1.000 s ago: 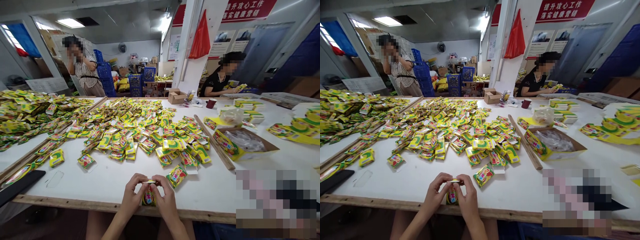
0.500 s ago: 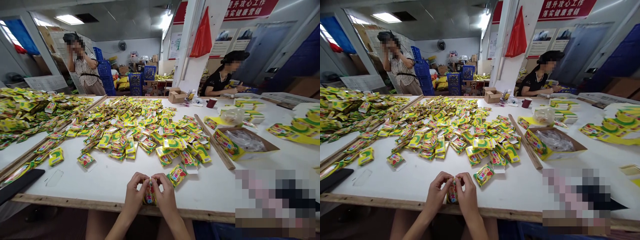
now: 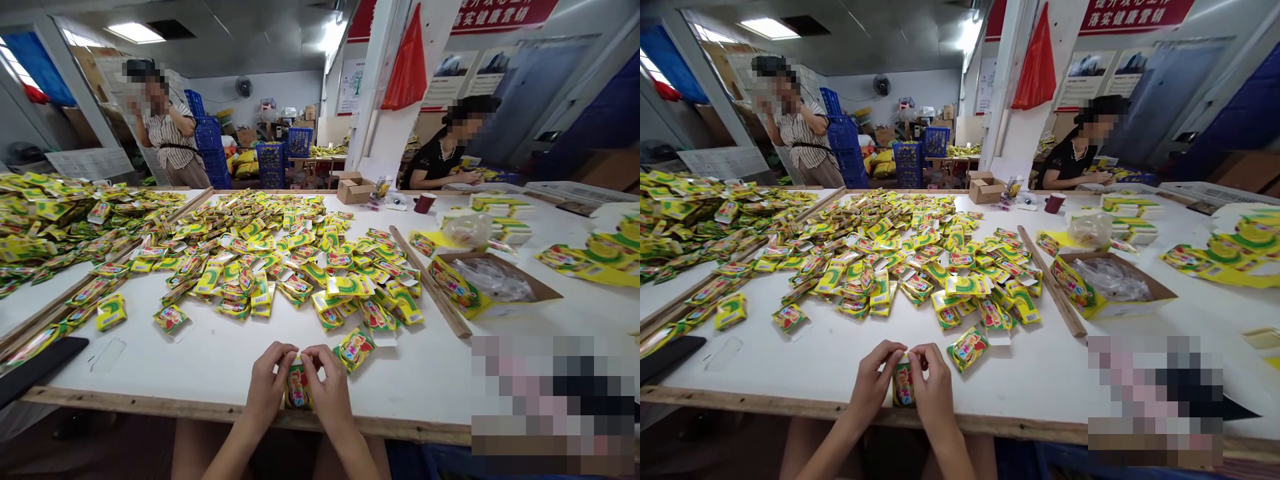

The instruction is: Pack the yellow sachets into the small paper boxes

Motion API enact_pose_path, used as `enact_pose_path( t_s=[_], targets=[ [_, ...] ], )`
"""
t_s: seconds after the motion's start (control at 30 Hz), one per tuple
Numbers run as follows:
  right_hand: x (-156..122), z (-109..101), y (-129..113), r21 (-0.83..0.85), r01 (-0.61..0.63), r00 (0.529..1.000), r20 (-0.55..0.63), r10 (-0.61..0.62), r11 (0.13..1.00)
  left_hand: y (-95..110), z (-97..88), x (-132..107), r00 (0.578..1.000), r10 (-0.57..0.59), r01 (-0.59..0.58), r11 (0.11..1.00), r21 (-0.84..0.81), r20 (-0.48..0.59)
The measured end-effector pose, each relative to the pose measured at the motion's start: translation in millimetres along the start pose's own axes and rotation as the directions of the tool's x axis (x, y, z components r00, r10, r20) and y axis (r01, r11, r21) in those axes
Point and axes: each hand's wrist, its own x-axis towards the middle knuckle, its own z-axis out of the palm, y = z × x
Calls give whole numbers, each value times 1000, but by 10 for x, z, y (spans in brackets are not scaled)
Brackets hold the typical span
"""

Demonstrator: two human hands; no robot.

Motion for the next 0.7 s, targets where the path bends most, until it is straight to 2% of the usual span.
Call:
enact_pose_path(
  t_s=[0.13,0.23,0.43,0.5,0.57,0.63,0.7],
  targets=[
    [-16,-4,15,3,-1,1000,-24,1,1000,19,24,-10,1000,-12,12,1000,-12,1],
    [-62,-3,55,29,7,998,-65,-5,1000,4,43,-92,999,0,4,996,-85,46],
    [-182,2,115,110,15,1000,-22,-13,994,-29,29,-190,991,-126,132,977,-170,49],
    [-211,-10,128,120,19,1000,-21,-16,993,-55,12,-199,995,-88,94,982,-162,42],
    [-234,-17,144,133,42,999,-10,-41,990,-96,-9,-223,999,-2,9,990,-139,49],
    [-254,-5,154,143,68,998,1,-69,987,-136,-26,-269,994,81,-73,992,-105,76],
    [-268,18,149,137,81,996,9,-83,987,-155,-26,-326,988,116,-108,991,-78,103]
  ],
)
